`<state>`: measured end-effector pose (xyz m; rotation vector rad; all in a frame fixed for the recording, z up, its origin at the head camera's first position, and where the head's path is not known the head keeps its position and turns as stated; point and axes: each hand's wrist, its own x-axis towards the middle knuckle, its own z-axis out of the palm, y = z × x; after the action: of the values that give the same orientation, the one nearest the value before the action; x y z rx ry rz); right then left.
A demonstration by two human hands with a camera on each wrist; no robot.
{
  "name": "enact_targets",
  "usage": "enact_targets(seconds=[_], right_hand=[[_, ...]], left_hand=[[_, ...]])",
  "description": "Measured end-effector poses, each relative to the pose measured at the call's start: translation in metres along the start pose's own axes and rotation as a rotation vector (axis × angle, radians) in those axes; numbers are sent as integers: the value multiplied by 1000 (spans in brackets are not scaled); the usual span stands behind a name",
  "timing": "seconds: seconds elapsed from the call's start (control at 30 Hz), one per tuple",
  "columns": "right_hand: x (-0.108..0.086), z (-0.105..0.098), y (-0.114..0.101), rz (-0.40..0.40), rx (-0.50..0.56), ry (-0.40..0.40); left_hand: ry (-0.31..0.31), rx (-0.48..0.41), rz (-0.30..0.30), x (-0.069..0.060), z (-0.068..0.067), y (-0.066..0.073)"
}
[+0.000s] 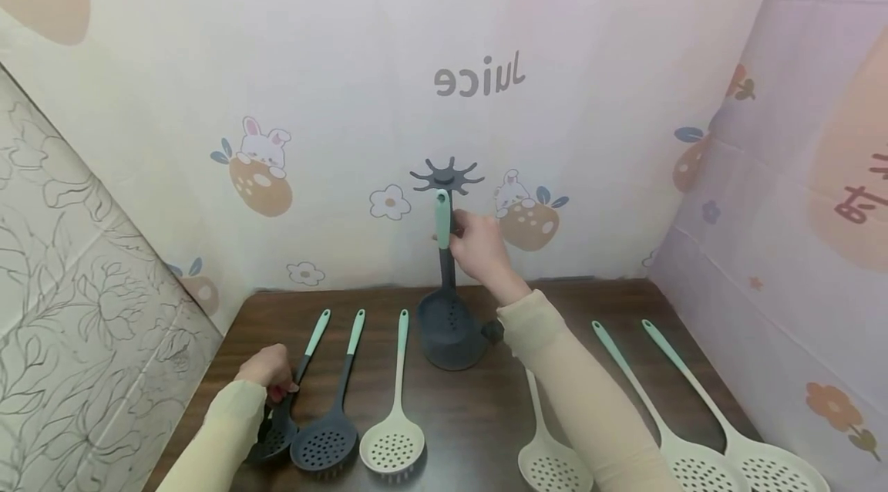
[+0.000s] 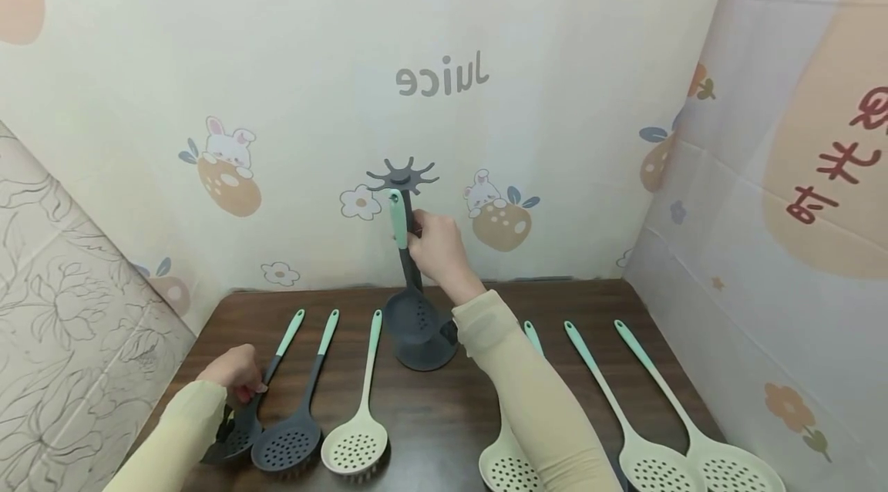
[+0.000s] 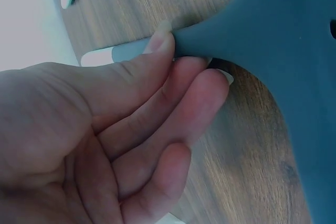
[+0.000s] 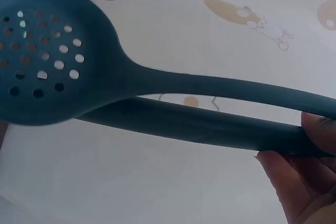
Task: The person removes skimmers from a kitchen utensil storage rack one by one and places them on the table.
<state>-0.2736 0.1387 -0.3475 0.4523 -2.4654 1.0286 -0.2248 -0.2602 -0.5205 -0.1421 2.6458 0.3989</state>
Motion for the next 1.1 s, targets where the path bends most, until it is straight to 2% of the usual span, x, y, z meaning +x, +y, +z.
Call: enact_targets(seconds=[0.43,0.6,0.73,0.8,0.87,1.1], right_hand=[[3,-5,14,53,143,-62],[4,-4,17,99,206,-90],[7,-2,19,117,229,-115],[8,-1,20,122,237,-123],[8,-1,21,125,246,-126],[6,-1,22,138,247,-108]], left_hand=[[8,46,35,-2,0,4],[-14,53,62,-8,-9,5],[6,60,64,-12,-18,12],[28,52,85,-13,-22,19],[58,36,137,-14,-27,31],[197,-76,380,-25,-40,93]])
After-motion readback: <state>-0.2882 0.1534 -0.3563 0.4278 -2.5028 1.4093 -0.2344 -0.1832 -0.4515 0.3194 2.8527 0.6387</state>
